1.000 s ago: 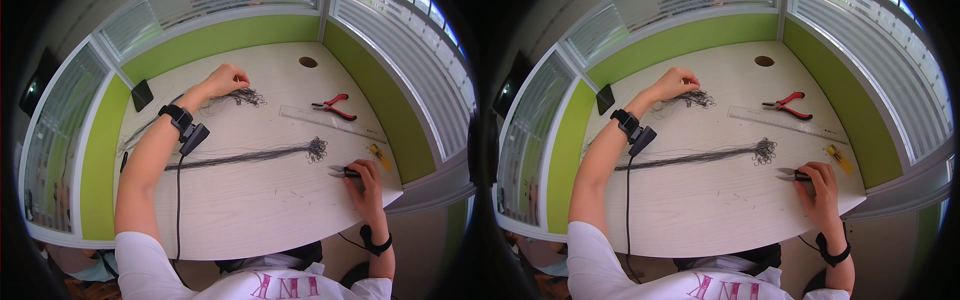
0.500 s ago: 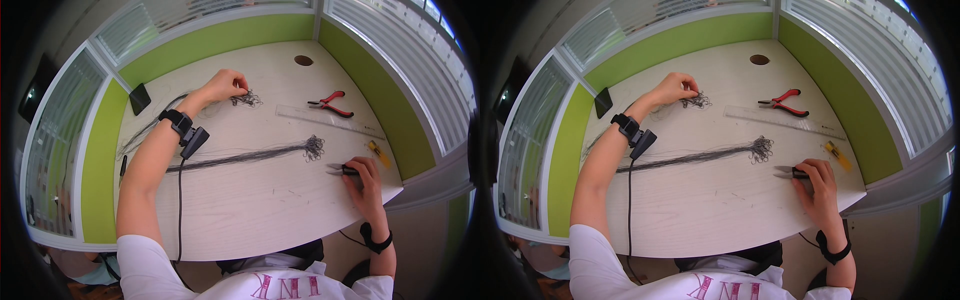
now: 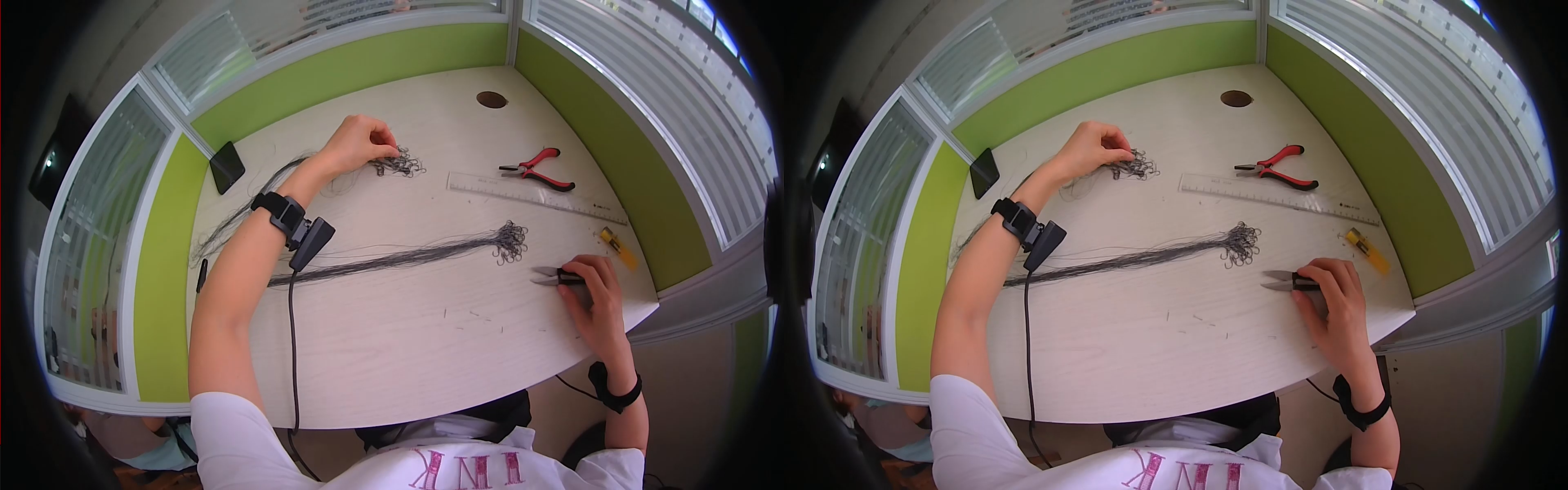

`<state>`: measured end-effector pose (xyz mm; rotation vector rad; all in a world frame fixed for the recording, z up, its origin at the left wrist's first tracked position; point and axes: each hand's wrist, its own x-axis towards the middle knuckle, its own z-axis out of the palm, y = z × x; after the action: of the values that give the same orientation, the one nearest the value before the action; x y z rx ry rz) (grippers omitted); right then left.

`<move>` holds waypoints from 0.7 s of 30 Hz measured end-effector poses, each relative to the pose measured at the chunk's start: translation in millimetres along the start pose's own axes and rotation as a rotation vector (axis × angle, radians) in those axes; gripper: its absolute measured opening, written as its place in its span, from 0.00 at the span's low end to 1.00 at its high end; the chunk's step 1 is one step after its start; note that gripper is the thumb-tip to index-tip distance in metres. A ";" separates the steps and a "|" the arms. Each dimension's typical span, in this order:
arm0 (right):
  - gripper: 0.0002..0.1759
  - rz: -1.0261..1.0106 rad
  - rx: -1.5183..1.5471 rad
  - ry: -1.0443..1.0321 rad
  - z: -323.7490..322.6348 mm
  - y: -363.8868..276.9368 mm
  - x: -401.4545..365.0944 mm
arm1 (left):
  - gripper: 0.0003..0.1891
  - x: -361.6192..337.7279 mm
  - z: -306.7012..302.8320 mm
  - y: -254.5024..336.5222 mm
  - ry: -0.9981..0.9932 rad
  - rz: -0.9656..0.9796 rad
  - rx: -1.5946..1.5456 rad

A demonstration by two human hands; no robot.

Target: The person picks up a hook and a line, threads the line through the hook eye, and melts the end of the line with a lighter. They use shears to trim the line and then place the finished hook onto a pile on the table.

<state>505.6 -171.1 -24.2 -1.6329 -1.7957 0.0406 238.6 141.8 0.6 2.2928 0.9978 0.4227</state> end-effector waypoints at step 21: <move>0.14 0.003 0.008 0.007 -0.2 -2.5 -0.6 | 0.05 -10.6 10.6 -7.6 0.255 0.176 0.151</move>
<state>503.5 -172.3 -23.2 -1.6277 -1.7856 0.0428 232.7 133.8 -12.9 2.5193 0.9792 0.7518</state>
